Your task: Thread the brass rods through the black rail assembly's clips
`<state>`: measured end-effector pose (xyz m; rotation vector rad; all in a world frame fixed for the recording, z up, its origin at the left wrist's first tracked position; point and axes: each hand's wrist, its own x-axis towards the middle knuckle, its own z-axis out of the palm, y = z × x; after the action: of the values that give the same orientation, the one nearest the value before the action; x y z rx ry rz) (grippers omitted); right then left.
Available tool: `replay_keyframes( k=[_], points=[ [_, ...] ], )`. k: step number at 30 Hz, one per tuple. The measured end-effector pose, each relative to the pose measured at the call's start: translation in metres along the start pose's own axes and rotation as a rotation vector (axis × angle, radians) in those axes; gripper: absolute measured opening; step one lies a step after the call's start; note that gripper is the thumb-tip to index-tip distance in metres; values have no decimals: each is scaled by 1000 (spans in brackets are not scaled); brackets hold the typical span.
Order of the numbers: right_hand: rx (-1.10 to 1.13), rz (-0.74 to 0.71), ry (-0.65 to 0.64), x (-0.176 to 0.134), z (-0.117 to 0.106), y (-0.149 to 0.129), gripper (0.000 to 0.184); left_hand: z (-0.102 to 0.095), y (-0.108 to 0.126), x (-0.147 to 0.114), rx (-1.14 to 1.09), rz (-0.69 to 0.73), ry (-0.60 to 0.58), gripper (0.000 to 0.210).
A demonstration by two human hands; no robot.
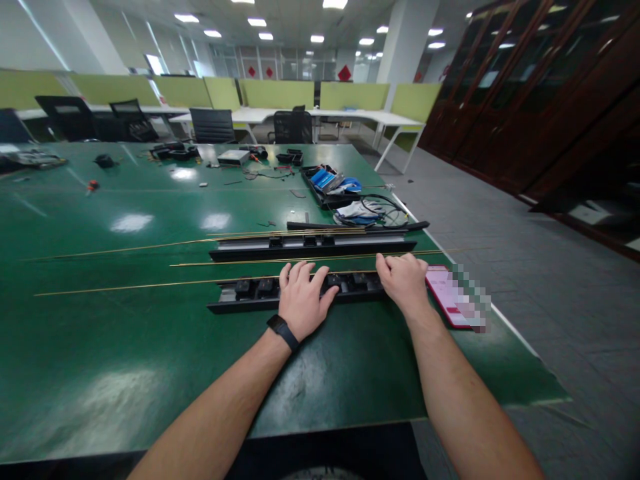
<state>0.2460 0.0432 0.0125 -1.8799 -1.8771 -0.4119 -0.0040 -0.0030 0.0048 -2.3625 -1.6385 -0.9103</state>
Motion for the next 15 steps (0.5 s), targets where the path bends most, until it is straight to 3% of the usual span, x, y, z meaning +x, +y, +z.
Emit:
replay_keyframes(
  k=[15],
  points=[
    [-22, 58, 18, 1, -4, 3, 55, 0, -1, 0, -1, 3, -9, 44]
  ],
)
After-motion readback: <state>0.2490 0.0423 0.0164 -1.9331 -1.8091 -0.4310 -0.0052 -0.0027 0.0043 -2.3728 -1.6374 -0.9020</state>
